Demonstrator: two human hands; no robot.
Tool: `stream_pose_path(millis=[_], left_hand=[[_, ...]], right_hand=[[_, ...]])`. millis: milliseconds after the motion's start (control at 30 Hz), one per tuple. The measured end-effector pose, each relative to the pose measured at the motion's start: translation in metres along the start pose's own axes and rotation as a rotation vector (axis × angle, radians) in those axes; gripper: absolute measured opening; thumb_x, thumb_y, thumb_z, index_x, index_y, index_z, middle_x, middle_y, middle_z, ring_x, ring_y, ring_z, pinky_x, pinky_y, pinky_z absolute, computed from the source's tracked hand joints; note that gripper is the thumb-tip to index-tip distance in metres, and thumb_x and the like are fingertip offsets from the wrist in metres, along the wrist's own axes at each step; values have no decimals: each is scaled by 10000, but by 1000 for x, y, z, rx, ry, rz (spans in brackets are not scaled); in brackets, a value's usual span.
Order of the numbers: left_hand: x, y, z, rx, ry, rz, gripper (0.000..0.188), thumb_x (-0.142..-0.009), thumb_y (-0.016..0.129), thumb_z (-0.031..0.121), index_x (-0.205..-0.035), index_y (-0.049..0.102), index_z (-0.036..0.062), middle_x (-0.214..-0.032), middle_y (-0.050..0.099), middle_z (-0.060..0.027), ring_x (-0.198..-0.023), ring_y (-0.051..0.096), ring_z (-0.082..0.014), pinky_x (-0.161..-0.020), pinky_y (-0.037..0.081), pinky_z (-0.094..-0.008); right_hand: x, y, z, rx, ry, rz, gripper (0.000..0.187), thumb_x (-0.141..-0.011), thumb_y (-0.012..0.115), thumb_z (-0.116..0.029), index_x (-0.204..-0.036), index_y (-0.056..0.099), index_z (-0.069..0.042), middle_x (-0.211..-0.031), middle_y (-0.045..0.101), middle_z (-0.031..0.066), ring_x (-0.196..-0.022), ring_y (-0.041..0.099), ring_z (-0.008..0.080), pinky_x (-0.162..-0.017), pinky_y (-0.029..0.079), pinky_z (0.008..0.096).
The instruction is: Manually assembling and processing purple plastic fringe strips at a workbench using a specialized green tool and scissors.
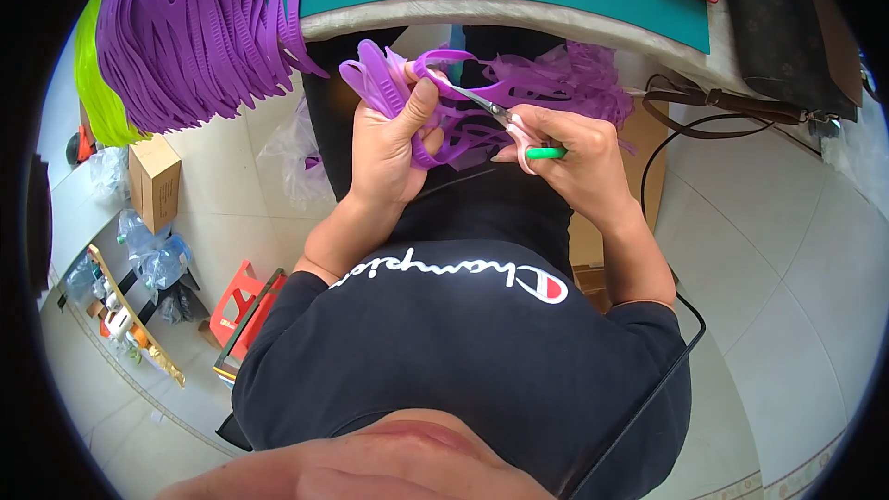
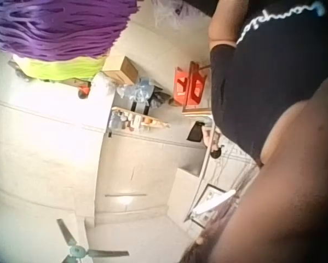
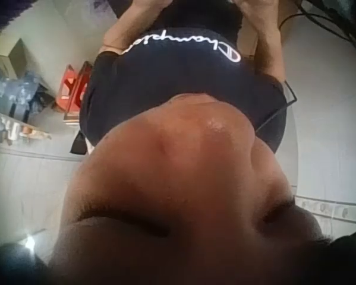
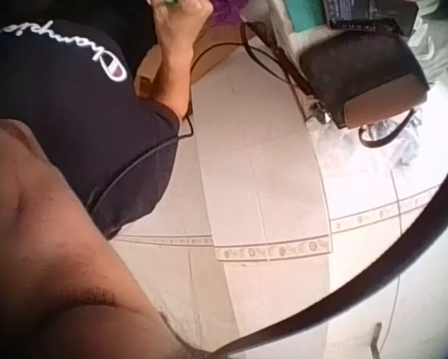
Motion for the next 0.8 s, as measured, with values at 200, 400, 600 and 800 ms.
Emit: stream_pose_path(millis=[200, 400, 600, 800], left_hand=[[1, 0, 1, 1, 4, 16, 125, -887, 669, 118, -958, 593, 49, -756, 570, 8, -506, 419, -39, -418, 300, -204], [0, 0, 0, -1, 6, 14, 119, -886, 669, 115, -953, 593, 52, -753, 564, 11, -506, 417, -38, -416, 295, -205], [1, 0, 0, -5, 8, 14, 119, -885, 671, 120, -952, 597, 54, -770, 580, 4, -510, 420, -38, -418, 300, -204], [0, 1, 1, -4, 9, 6, 121, -886, 670, 125, -952, 599, 51, -786, 594, -3, -512, 420, -40, -419, 302, -201]], right_hand=[[1, 0, 0, 1, -3, -10, 305, -754, 620, 123, -1056, 630, 83, -808, 667, 84, -764, 709, 183, -676, 555, 246], [0, 0, -3, 5, -18, -4, 304, -758, 609, 123, -1059, 627, 84, -804, 666, 87, -760, 711, 191, -666, 552, 244], [0, 0, -3, 13, -18, 0, 307, -756, 600, 131, -1058, 628, 85, -797, 663, 85, -759, 711, 192, -670, 553, 242], [0, -1, -5, 20, -22, 6, 319, -744, 603, 146, -1055, 630, 82, -776, 651, 75, -745, 705, 174, -659, 552, 237]])
Point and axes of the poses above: each hand's wrist, its own x-axis away from the middle knuckle, its own y-axis out of the palm, z = x × y, the point moved 10 cm from there along -x, towards the middle knuckle
